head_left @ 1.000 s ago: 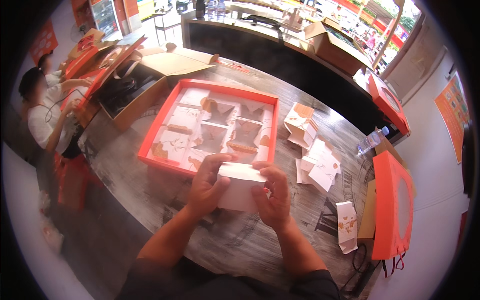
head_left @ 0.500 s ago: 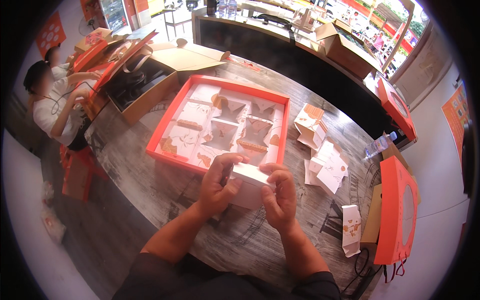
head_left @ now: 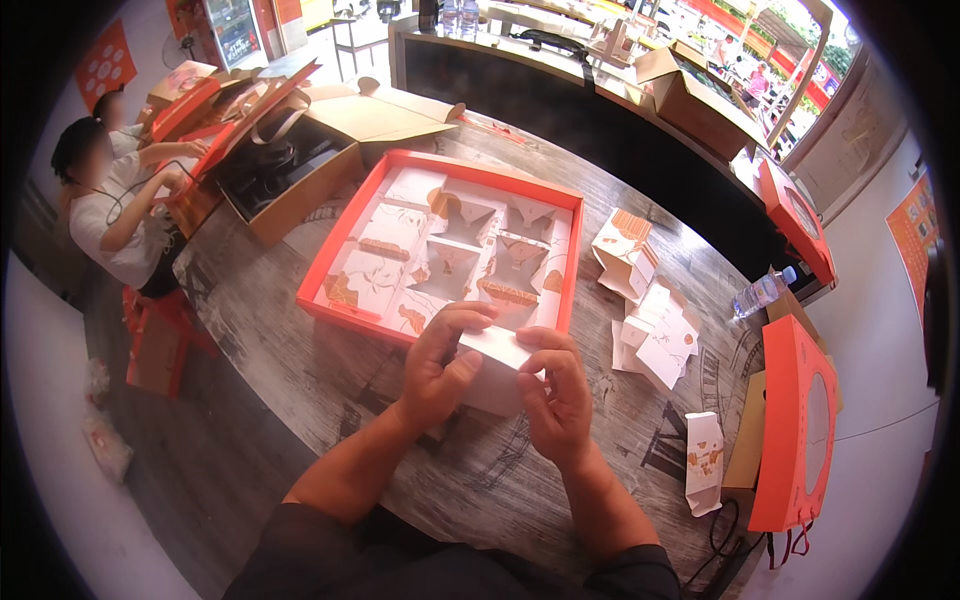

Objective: The person assembles small white cardboard boxes by hand and places them into a larger red display box. The person folds each small box and positions it into one of the nine pre-cut slots in the red box until it is filled.

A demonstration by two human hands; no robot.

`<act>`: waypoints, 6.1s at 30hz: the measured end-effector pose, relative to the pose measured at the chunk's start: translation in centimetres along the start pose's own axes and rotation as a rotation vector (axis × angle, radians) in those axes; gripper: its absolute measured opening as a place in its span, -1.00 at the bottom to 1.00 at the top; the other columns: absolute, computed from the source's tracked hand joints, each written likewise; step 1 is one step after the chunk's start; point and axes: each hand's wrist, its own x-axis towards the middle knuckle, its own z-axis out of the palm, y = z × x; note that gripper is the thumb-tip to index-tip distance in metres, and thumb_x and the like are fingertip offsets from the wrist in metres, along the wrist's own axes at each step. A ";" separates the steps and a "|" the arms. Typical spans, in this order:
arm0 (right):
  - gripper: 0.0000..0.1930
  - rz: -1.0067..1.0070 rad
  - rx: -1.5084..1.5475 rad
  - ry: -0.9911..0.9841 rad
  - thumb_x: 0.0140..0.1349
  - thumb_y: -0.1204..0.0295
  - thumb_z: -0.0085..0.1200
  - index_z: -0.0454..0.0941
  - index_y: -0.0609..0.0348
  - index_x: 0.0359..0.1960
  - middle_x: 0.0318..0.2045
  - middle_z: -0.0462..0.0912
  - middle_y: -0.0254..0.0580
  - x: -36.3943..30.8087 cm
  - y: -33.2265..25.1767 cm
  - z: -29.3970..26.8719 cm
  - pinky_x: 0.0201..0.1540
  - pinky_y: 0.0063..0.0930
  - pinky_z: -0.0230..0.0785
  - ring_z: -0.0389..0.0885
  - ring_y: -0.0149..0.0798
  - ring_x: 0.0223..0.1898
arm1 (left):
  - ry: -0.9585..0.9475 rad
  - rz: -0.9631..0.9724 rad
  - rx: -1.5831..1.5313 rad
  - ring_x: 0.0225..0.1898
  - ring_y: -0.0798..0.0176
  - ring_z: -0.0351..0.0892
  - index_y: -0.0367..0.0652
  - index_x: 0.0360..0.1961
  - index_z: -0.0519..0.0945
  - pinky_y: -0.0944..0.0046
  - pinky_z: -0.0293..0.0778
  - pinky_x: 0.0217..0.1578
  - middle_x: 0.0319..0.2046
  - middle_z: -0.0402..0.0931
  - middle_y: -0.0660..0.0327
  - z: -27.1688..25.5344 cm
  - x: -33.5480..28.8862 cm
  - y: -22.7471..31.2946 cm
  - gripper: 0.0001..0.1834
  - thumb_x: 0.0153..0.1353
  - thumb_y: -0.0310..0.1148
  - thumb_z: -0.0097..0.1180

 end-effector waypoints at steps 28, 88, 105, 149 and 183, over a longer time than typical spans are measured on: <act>-0.69 0.479 0.504 0.086 0.44 0.53 -0.01 0.35 0.17 0.18 0.06 0.54 -0.22 0.5 -0.1 -0.9 0.01 -0.52 0.44 0.54 -0.43 -0.03 | -0.227 0.082 0.174 0.33 0.04 0.40 -0.25 0.24 0.47 0.06 0.32 0.31 0.34 0.33 -0.12 -1.0 1.3 1.9 -0.27 0.25 0.06 0.37; 0.01 0.189 0.018 0.100 0.20 -0.19 0.32 0.12 0.35 0.37 0.20 0.36 -0.06 -1.9 2.3 0.4 0.26 -0.31 0.29 0.41 -0.20 0.21 | -0.005 0.361 0.644 0.36 -0.27 0.36 -0.11 -0.08 0.35 -0.13 0.38 0.32 0.32 0.34 -0.11 -0.6 1.2 1.0 -0.39 -0.02 -0.31 0.53; -0.12 0.006 -0.407 0.200 0.21 0.20 0.34 0.13 0.37 0.43 0.25 0.35 0.12 -3.9 5.2 1.0 0.28 -0.08 0.31 0.39 0.06 0.27 | -0.001 0.350 0.630 0.32 -0.30 0.38 -0.12 -0.04 0.37 -0.08 0.41 0.27 0.32 0.32 -0.10 -0.8 0.8 -0.7 -0.35 -0.11 -0.37 0.54; -0.63 -0.076 -0.421 -0.077 0.25 0.42 0.20 0.52 0.26 0.07 0.07 0.56 0.08 -3.0 4.9 3.0 -0.07 -0.18 0.54 0.59 0.08 -0.03 | 0.186 0.115 0.308 0.27 0.09 0.37 -0.13 0.12 0.32 0.15 0.55 0.10 0.31 0.23 -0.01 -1.6 0.7 -1.7 -0.30 0.05 -0.34 0.53; -0.52 0.086 -0.449 -0.116 0.13 0.51 0.26 0.53 0.07 0.15 0.04 0.58 -0.04 -2.7 3.8 3.2 -0.32 -0.30 0.66 0.67 0.00 -0.13 | -0.068 0.184 0.841 0.08 0.01 0.44 -0.18 0.06 0.31 0.14 0.41 0.12 0.04 0.36 0.03 -10.6 12.6 -0.3 -0.26 -0.13 -0.43 0.49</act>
